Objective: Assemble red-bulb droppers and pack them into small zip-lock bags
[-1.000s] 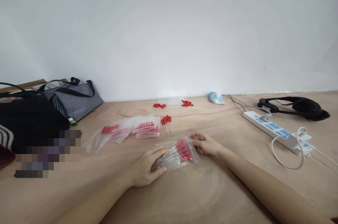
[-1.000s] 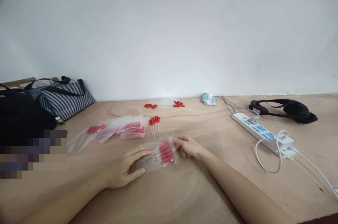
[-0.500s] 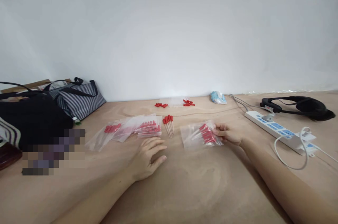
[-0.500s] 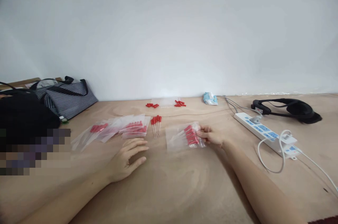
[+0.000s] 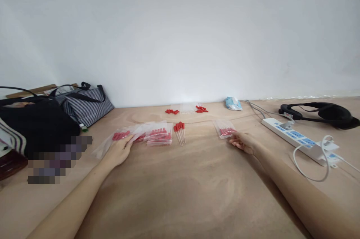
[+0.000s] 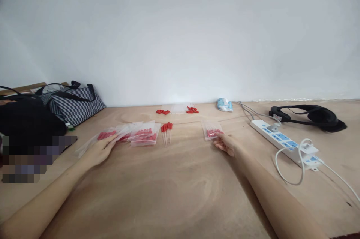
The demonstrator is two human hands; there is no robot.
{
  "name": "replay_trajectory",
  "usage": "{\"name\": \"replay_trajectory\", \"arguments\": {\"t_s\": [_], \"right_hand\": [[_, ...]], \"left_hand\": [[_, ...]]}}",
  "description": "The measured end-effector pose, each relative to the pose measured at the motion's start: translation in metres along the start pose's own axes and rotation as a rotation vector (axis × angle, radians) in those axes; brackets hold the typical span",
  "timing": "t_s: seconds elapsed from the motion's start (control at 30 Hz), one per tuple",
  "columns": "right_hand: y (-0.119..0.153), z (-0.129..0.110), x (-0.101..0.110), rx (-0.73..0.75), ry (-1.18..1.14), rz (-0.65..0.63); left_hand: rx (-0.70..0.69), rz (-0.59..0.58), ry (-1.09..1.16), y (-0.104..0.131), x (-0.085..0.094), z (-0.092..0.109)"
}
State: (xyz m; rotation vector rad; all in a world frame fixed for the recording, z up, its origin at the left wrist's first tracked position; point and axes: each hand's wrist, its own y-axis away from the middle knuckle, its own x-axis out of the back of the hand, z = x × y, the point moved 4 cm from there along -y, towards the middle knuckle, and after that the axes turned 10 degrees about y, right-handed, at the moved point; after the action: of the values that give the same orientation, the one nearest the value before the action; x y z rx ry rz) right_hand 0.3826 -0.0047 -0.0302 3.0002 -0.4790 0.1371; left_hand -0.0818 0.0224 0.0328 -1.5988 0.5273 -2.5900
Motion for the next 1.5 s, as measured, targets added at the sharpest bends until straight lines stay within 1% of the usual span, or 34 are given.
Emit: {"name": "replay_trajectory", "arguments": {"t_s": [0.1, 0.13, 0.17, 0.2, 0.23, 0.27, 0.3, 0.33, 0.37, 0.4, 0.47, 0.5, 0.53, 0.57, 0.6, 0.67, 0.73, 0.83, 0.9, 0.97, 1.03, 1.13, 1.23, 1.27, 1.33, 1.37, 1.43, 1.5], "right_hand": [[0.01, 0.001, 0.001, -0.13, 0.127, -0.095], [0.014, 0.0, 0.0, -0.18, 0.195, -0.15], [0.019, 0.0, -0.002, -0.222, 0.267, -0.219], [0.023, -0.002, -0.005, -0.245, 0.33, -0.295], [0.028, -0.005, -0.01, -0.243, 0.375, -0.371], [0.032, -0.008, -0.017, -0.212, 0.396, -0.434], [0.035, -0.013, -0.025, -0.152, 0.391, -0.466], [0.038, -0.018, -0.035, -0.078, 0.378, -0.471], [0.039, -0.023, -0.046, -0.002, 0.371, -0.453], [0.038, -0.028, -0.057, 0.066, 0.383, -0.403], [0.034, -0.036, -0.082, 0.187, 0.451, -0.287], [0.03, -0.04, -0.094, 0.243, 0.528, -0.22], [0.025, -0.042, -0.107, 0.262, 0.559, -0.198], [0.019, -0.044, -0.12, 0.274, 0.576, -0.182], [0.013, -0.046, -0.131, 0.275, 0.596, -0.159], [0.0, -0.05, -0.15, 0.248, 0.642, -0.11], [-0.01, -0.053, -0.166, 0.214, 0.684, -0.071], [-0.017, -0.057, -0.184, 0.184, 0.723, -0.062], [-0.017, -0.058, -0.191, 0.175, 0.733, -0.076], [-0.016, -0.06, -0.192, 0.17, 0.732, -0.087], [-0.014, -0.061, -0.183, 0.173, 0.718, -0.086], [-0.007, -0.061, -0.157, 0.213, 0.657, -0.067], [0.008, -0.052, -0.122, 0.259, 0.559, -0.044], [0.015, -0.046, -0.111, 0.269, 0.503, -0.032], [0.029, -0.034, -0.091, 0.289, 0.223, -0.002], [0.036, -0.028, -0.084, 0.282, 0.149, 0.012], [0.049, -0.019, -0.075, 0.264, 0.054, 0.024], [0.058, -0.017, -0.074, 0.249, 0.016, 0.027]], "left_hand": [[0.054, -0.122, 0.022, -0.003, 0.007, -0.001], [0.062, -0.125, 0.042, -0.003, 0.012, 0.0], [0.075, -0.088, 0.062, -0.004, 0.017, 0.002], [0.098, -0.009, 0.083, -0.003, 0.024, 0.005], [0.119, 0.098, 0.104, -0.001, 0.029, 0.009], [0.119, 0.211, 0.126, 0.002, 0.033, 0.016], [0.091, 0.311, 0.153, 0.006, 0.033, 0.025], [-0.003, 0.324, 0.18, 0.01, 0.028, 0.037], [-0.148, 0.268, 0.211, 0.015, 0.018, 0.052], [-0.296, 0.158, 0.235, 0.021, 0.005, 0.067], [-0.549, -0.173, 0.244, 0.037, -0.026, 0.094], [-0.617, -0.315, 0.25, 0.045, -0.038, 0.104], [-0.657, -0.437, 0.259, 0.052, -0.047, 0.11], [-0.664, -0.541, 0.263, 0.058, -0.053, 0.115], [-0.665, -0.613, 0.266, 0.061, -0.056, 0.117], [-0.665, -0.694, 0.277, 0.065, -0.054, 0.119], [-0.673, -0.718, 0.288, 0.066, -0.049, 0.118], [-0.629, -0.696, 0.283, 0.065, -0.049, 0.115], [-0.597, -0.663, 0.278, 0.064, -0.052, 0.115], [-0.589, -0.648, 0.279, 0.065, -0.056, 0.115], [-0.59, -0.649, 0.279, 0.065, -0.058, 0.115], [-0.572, -0.658, 0.279, 0.065, -0.059, 0.114], [-0.546, -0.662, 0.285, 0.064, -0.058, 0.113], [-0.54, -0.663, 0.288, 0.064, -0.059, 0.112], [-0.534, -0.664, 0.293, 0.064, -0.059, 0.111], [-0.535, -0.663, 0.295, 0.064, -0.06, 0.11], [-0.543, -0.659, 0.296, 0.064, -0.062, 0.109], [-0.552, -0.652, 0.298, 0.063, -0.064, 0.107]]}}
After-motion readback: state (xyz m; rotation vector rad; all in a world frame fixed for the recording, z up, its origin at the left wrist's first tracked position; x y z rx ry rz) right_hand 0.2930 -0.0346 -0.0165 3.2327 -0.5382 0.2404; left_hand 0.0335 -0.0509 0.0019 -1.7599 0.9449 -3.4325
